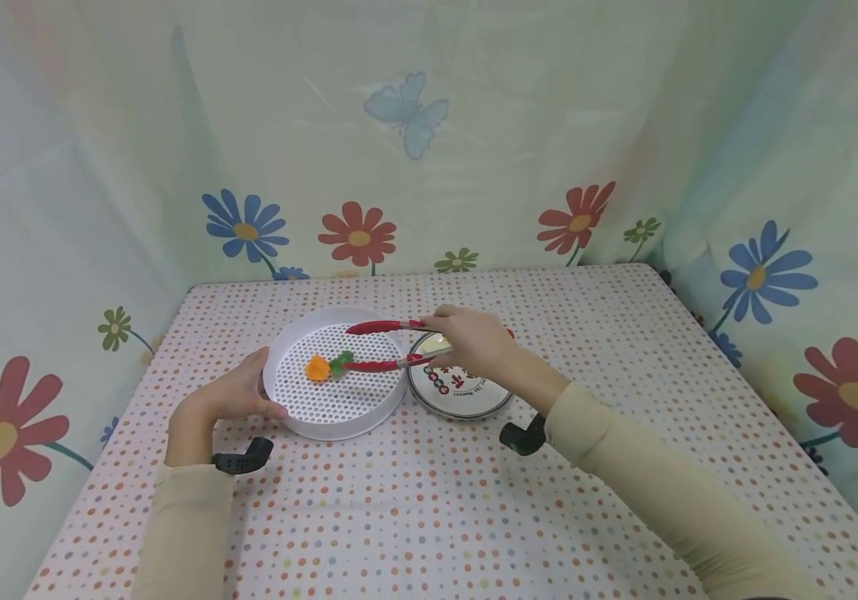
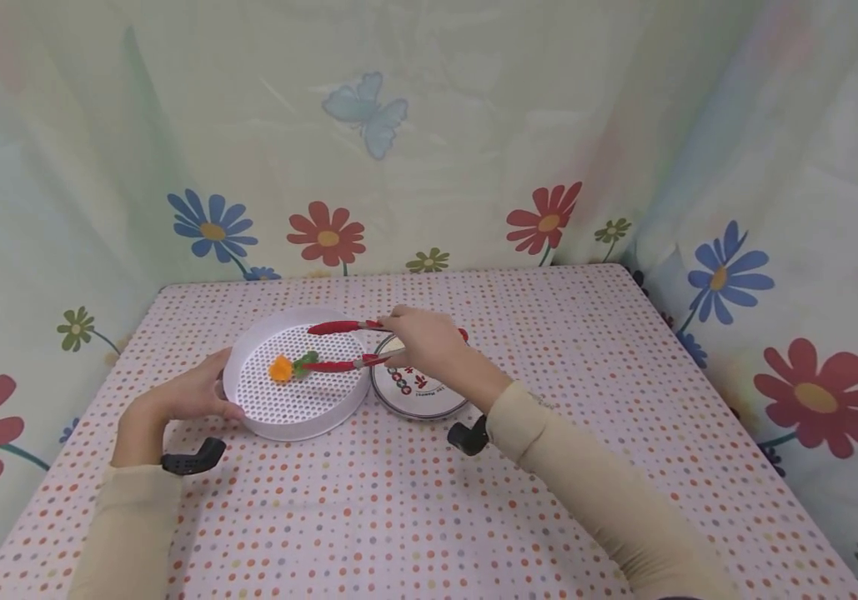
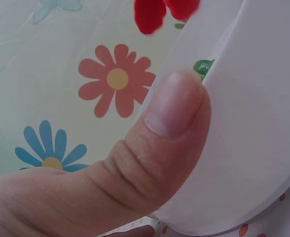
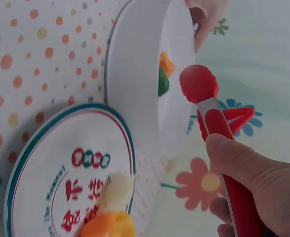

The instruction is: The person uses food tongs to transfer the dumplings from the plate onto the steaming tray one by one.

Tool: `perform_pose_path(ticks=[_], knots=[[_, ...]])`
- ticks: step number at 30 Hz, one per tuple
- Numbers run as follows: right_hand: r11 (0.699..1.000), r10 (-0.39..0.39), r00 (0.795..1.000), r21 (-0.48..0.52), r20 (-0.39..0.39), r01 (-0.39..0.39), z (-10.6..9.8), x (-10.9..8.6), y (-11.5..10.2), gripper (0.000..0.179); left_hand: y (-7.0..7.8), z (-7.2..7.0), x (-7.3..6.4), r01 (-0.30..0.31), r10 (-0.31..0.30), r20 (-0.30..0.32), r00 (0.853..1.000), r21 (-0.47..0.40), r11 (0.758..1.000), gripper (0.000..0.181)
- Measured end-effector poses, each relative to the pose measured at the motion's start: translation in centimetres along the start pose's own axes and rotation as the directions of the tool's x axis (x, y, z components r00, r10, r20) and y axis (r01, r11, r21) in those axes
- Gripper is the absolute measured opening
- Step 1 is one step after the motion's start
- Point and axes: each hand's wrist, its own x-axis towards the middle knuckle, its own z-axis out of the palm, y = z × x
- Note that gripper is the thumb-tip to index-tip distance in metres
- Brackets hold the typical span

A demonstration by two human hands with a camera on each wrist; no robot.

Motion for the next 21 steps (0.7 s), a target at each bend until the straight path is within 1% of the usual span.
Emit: perform_pose_path(ticks=[3,7,10,13,16,18,21], knots=[[0.997,0.074,0.997,0.025,-0.006,-0.074,-0.5,-1.0,1.8,0.069,-0.1,0.0,0.3,-0.012,0.012,0.003,1.0,-0.006,1.0,0.126],[0.983,0.174,0.985,0.056,-0.008,-0.174,-0.6,-2.6,5.0,0.074,-0.1,-0.1,0.6,-0.015,0.015,0.001,1.0,-0.003,1.0,0.126],[0.975,0.216,0.976,0.061,-0.006,-0.215,-0.4,-4.0,7.5,0.074,0.0,-0.1,0.7,-0.001,0.001,-0.002,1.0,-0.004,1.0,0.126],[0.971,0.23,0.973,0.057,0.006,-0.23,-0.2,-5.3,9.8,0.074,0.1,-0.1,0.6,0.005,-0.006,-0.004,1.0,-0.019,1.0,0.127],[0.973,0.225,0.974,0.041,0.021,-0.225,0.0,-6.6,11.6,0.073,0.1,0.0,0.4,0.003,-0.003,-0.004,1.0,-0.037,0.999,0.127],[0.976,0.217,0.976,0.023,0.034,-0.217,0.2,-7.3,12.5,0.071,0.1,0.0,0.3,0.004,-0.004,-0.01,1.0,-0.039,0.999,0.126],[0.977,0.212,0.975,-0.015,0.061,-0.212,0.3,-8.1,13.0,0.069,0.0,0.1,-0.1,0.03,-0.03,-0.012,0.999,-0.017,0.999,0.127]])
